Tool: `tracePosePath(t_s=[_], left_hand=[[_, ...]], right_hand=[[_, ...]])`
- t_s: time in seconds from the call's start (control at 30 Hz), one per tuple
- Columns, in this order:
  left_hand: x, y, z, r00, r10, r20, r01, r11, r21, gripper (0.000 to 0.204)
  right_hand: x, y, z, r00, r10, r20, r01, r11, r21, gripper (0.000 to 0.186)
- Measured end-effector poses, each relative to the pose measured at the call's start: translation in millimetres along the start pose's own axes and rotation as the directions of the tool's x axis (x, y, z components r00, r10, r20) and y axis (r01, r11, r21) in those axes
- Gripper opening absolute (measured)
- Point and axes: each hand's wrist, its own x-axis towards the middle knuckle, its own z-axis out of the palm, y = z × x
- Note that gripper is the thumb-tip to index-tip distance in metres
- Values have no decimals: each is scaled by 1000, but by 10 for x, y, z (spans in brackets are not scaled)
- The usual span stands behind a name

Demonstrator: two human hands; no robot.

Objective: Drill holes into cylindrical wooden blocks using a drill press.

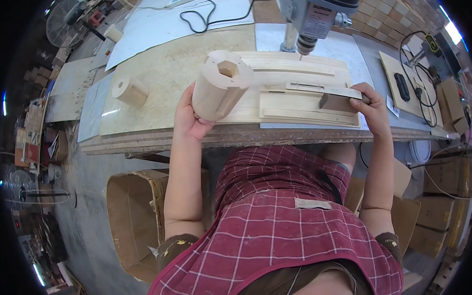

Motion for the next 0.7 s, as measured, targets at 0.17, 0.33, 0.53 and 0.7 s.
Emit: tracePosePath(t_s=[0.17,0.33,0.53,0.7], left_hand=[[-22,68,-137,993,-20,116,36,990,-139,34],[-68,360,-150,865,401,-303,-300,896,329,35],[-42,892,-198,693,718,58,-11,-69,998,57],[179,1146,-279,719,652,241,234,-554,799,52]], right_hand=[[88,225,39,993,41,-114,-41,999,-3,25],[154,402,80,981,62,-184,-70,997,-36,30],[121,348,31,992,55,-117,-66,993,-96,33],[114,309,122,977,69,-202,-85,994,-72,30]])
